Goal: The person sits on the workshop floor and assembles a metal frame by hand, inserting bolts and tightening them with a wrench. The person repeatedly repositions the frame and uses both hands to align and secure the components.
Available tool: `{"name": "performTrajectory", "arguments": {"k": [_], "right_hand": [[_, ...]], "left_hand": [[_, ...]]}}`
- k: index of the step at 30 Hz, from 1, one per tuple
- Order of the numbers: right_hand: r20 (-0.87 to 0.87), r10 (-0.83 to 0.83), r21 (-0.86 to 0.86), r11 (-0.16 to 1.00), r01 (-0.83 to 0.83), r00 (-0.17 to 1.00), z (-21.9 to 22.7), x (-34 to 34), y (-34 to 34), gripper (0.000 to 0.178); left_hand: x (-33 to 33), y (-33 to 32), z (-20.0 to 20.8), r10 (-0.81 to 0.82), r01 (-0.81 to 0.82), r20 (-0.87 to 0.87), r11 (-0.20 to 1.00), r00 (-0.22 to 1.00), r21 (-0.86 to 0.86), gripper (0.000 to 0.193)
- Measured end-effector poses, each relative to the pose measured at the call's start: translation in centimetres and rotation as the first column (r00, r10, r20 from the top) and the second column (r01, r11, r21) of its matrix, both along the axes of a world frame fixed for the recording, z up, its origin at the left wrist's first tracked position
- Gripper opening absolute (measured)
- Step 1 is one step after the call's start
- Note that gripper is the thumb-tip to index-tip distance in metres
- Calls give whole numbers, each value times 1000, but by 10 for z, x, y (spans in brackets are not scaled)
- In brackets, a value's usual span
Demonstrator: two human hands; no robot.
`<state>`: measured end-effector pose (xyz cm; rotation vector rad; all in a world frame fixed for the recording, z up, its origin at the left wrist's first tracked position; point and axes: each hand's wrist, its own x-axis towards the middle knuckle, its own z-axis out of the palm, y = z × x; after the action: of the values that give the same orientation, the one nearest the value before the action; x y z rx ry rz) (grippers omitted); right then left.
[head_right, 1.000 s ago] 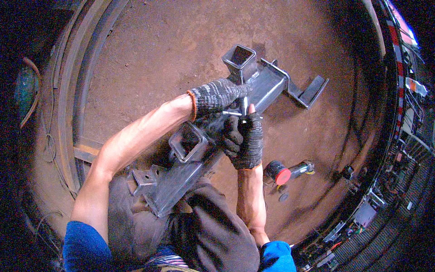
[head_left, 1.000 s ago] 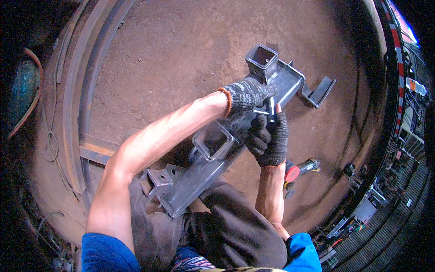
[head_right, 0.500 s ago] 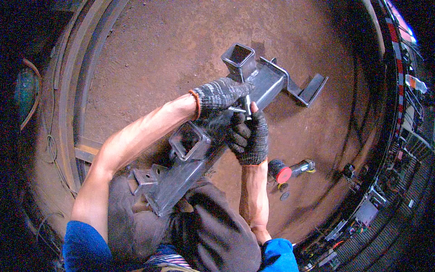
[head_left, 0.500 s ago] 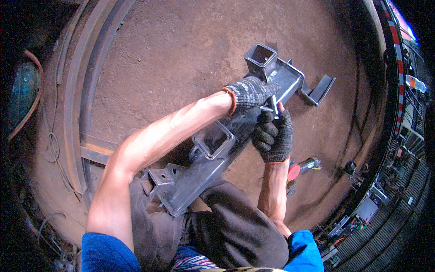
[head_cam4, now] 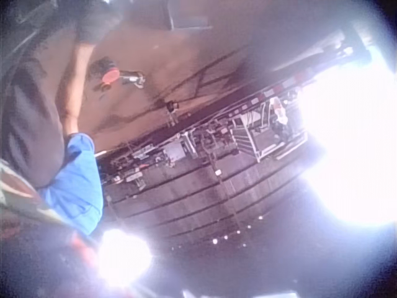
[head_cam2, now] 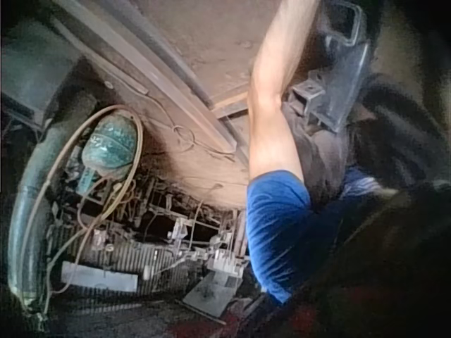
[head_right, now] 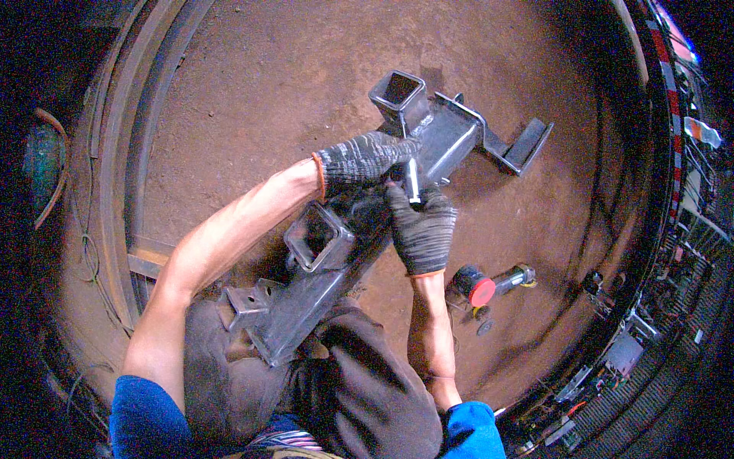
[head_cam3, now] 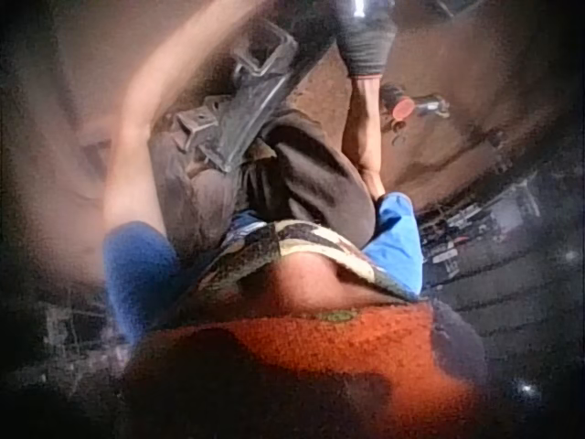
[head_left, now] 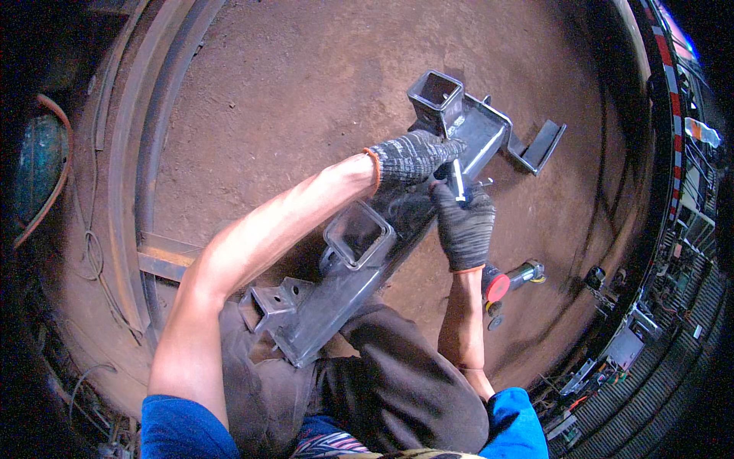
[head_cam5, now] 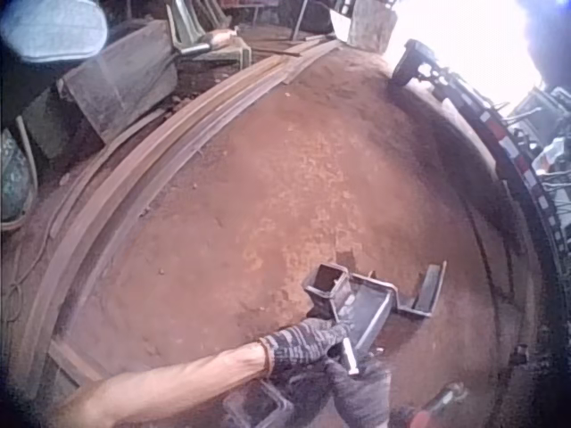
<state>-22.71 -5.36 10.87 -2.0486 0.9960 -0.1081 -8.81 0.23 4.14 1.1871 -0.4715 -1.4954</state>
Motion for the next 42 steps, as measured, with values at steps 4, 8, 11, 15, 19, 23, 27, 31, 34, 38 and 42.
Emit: {"name": "performTrajectory", "arguments": {"k": [4,8,11,15,19,23,27,31,34,38,42], "right_hand": [[58,12,-146,989,-3,998,5,-3,5,39],[31,-167,450,883,136,985,15,-10,11,56],[-72,-342,971,-240,-13,937,34,-17,11,68],[-140,-592,883,-438,-171,793,7,7,5,57],[-48,-610,929,-318,-189,791,-3,4,11,38],[-25,-188,268,945,188,982,-1,9,11,32],[-88,-36,-199,980,18,995,6,-5,-3,28],[-132,-82,-49,996,76,988,26,-2,6,61],[-128,-223,990,-92,110,966,27,-23,-6,84],[-162,-610,909,-398,-123,776,12,-2,7,70],[-29,-689,806,-444,-391,724,-12,6,-2,36]], "left_hand": [[0,-5,2,8,-3,82,998,997,-69,41],[3,1,-4,-6,16,170,998,985,-55,40],[1,4,20,92,-89,-70,995,993,38,38],[0,4,17,28,-19,-440,999,898,25,34],[2,7,16,-18,22,-347,1000,938,9,33],[10,8,14,26,-19,-89,997,996,73,33],[11,3,19,-10,11,-5,997,1000,71,30],[9,4,2,26,-17,-118,997,993,73,31],[8,7,3,28,-13,-197,997,980,79,31],[3,8,19,75,-78,-409,997,909,8,25],[4,7,16,33,-52,-405,998,914,-37,28]]}}
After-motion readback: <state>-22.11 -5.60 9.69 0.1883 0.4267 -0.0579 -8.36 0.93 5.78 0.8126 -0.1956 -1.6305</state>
